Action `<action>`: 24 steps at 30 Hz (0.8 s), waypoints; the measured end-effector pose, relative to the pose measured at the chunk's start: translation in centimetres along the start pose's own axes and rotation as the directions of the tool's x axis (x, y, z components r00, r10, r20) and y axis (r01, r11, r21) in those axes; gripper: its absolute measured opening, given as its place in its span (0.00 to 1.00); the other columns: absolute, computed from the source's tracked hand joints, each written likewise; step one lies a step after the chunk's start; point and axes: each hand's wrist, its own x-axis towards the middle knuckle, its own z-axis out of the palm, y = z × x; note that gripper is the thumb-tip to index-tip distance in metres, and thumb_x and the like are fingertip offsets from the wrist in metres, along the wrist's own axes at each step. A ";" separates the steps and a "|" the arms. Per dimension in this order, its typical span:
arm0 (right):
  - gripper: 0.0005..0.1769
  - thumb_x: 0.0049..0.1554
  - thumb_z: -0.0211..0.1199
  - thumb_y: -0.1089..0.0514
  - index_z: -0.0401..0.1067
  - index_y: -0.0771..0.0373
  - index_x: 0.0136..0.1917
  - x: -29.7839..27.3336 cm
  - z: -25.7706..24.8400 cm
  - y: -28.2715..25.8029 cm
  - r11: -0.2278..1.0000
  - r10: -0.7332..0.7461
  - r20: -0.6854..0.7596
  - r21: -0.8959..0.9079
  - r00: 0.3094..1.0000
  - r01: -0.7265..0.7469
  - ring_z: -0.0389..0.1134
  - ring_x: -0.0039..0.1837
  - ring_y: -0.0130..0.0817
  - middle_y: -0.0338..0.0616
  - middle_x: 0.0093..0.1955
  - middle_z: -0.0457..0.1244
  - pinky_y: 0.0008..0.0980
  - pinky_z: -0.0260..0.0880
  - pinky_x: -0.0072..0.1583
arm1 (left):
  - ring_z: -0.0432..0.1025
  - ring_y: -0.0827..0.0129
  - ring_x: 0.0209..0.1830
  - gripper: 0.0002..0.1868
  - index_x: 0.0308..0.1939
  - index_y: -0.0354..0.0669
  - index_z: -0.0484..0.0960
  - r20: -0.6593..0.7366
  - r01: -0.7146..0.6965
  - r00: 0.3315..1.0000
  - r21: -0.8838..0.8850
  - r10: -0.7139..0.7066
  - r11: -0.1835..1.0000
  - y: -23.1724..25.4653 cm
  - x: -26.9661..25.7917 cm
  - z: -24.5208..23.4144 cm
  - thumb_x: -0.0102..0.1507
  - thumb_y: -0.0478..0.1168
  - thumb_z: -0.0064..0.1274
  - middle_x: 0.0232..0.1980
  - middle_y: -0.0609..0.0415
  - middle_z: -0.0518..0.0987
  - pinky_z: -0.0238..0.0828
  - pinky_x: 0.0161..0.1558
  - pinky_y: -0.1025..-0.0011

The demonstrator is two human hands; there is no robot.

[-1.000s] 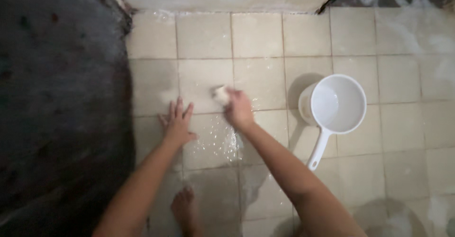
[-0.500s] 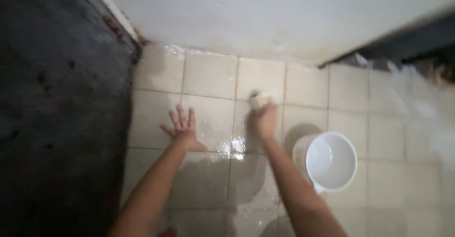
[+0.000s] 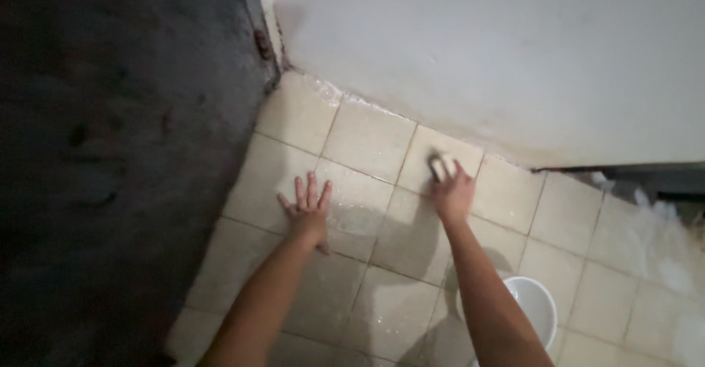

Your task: The person scrubs the bathroom floor and surfaces with a sponge and a brush, using soapy water from a plastic dipper and pouring water to rinse.

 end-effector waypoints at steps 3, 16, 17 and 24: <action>0.47 0.50 0.71 0.59 0.55 0.57 0.79 -1.9 -2.0 0.7 0.652 -0.320 0.005 -0.725 0.948 0.224 0.63 0.60 0.60 0.63 0.60 0.59 0.52 0.65 0.63 | 0.15 0.39 0.82 0.91 0.80 0.56 0.15 0.013 0.052 0.999 0.021 -0.052 0.998 0.8 -0.2 0.2 0.39 0.59 0.81 0.82 0.38 0.12 0.28 0.71 0.25; 0.45 0.49 0.69 0.62 0.56 0.58 0.77 -3.8 1.2 -0.6 0.597 -0.384 0.095 -0.733 0.918 0.326 0.64 0.58 0.60 0.61 0.59 0.58 0.53 0.67 0.59 | 0.18 0.41 0.83 0.90 0.82 0.59 0.21 -0.117 0.031 0.992 -0.042 -0.036 0.999 0.5 -1.1 1.5 0.37 0.57 0.81 0.83 0.41 0.16 0.31 0.71 0.26; 0.45 0.50 0.69 0.62 0.56 0.58 0.77 -3.8 1.0 -0.4 0.574 -0.420 0.120 -0.733 0.900 0.365 0.64 0.57 0.60 0.61 0.59 0.58 0.54 0.67 0.58 | 0.18 0.41 0.83 0.90 0.82 0.59 0.21 -0.121 0.028 0.992 -0.035 -0.032 0.999 0.6 -1.2 1.6 0.37 0.57 0.81 0.83 0.41 0.16 0.31 0.71 0.25; 0.44 0.52 0.70 0.60 0.55 0.59 0.78 -3.6 0.1 0.0 0.570 -0.431 0.182 -0.705 0.884 0.423 0.63 0.55 0.60 0.64 0.57 0.58 0.53 0.67 0.56 | 0.17 0.42 0.83 0.91 0.81 0.60 0.19 -0.141 0.051 0.988 -0.046 -0.057 0.998 0.7 -1.2 2.7 0.36 0.57 0.82 0.83 0.41 0.14 0.28 0.70 0.25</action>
